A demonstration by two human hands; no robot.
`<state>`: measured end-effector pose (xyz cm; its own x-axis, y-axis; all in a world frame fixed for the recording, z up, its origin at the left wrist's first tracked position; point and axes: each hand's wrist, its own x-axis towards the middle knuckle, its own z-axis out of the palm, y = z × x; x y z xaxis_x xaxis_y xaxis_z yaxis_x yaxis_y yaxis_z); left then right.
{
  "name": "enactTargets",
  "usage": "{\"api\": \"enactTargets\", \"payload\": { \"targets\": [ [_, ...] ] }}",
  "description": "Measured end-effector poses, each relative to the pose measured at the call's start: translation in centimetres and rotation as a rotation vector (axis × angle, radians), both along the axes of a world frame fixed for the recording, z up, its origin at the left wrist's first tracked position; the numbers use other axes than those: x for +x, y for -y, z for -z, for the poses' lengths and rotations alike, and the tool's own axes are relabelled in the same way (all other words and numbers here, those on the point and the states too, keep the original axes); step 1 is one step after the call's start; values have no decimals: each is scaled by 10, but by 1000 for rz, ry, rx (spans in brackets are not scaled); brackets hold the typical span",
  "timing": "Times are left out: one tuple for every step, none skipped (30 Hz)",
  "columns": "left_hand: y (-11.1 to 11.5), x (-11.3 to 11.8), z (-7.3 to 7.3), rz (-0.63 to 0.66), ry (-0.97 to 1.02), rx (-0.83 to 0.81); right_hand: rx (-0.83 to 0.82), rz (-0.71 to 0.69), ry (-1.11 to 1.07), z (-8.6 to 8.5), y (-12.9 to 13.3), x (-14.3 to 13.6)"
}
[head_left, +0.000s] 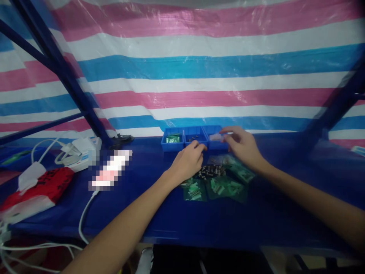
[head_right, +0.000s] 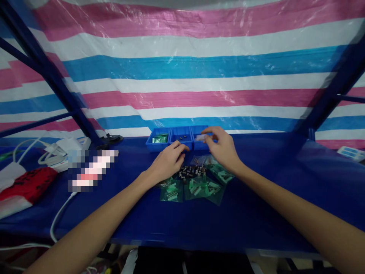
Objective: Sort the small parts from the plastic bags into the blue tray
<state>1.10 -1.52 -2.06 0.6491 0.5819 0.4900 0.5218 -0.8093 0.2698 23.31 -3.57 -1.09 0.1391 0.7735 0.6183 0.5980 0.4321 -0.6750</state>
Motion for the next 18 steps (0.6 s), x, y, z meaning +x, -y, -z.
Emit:
{"api": "enactTargets", "payload": {
  "targets": [
    [-1,-1,-2,37,-20,-43,27,-18,46,1,2,-3],
    [-2,-2,-4,76,-40,-104,43,-41,105,2,5,-6],
    [-3,-3,-7,108,-56,-178,49,-69,176,3,7,-10],
    [-5,-4,-9,127,-61,-254,47,-101,249,4,9,-12],
    [-7,-6,-11,132,-56,-324,39,-135,321,5,11,-15],
    [-9,-7,-13,126,-44,-376,30,-170,390,7,13,-18],
    [-10,-9,-15,118,-34,-414,21,-203,452,8,15,-20],
    [-12,-11,-16,113,-33,-437,8,-235,510,9,17,-22],
    [-13,-12,-17,115,-42,-449,-10,-262,560,9,19,-24],
    [-14,-13,-17,121,-58,-451,-36,-283,605,10,21,-26],
    [-14,-14,-17,126,-76,-448,-61,-294,648,11,23,-28],
    [-14,-15,-17,129,-91,-443,-80,-292,686,12,25,-30],
    [-14,-15,-16,129,-99,-438,-93,-282,720,13,26,-31],
    [-14,-15,-15,129,-102,-435,-100,-265,747,14,26,-31],
    [-13,-15,-14,129,-104,-437,-103,-248,767,15,26,-32],
    [-13,-14,-13,128,-103,-441,-104,-235,783,16,26,-31],
    [-12,-14,-12,126,-100,-441,-104,-226,794,17,25,-31],
    [-12,-13,-11,122,-96,-435,-104,-223,799,17,24,-30]
  ]
}}
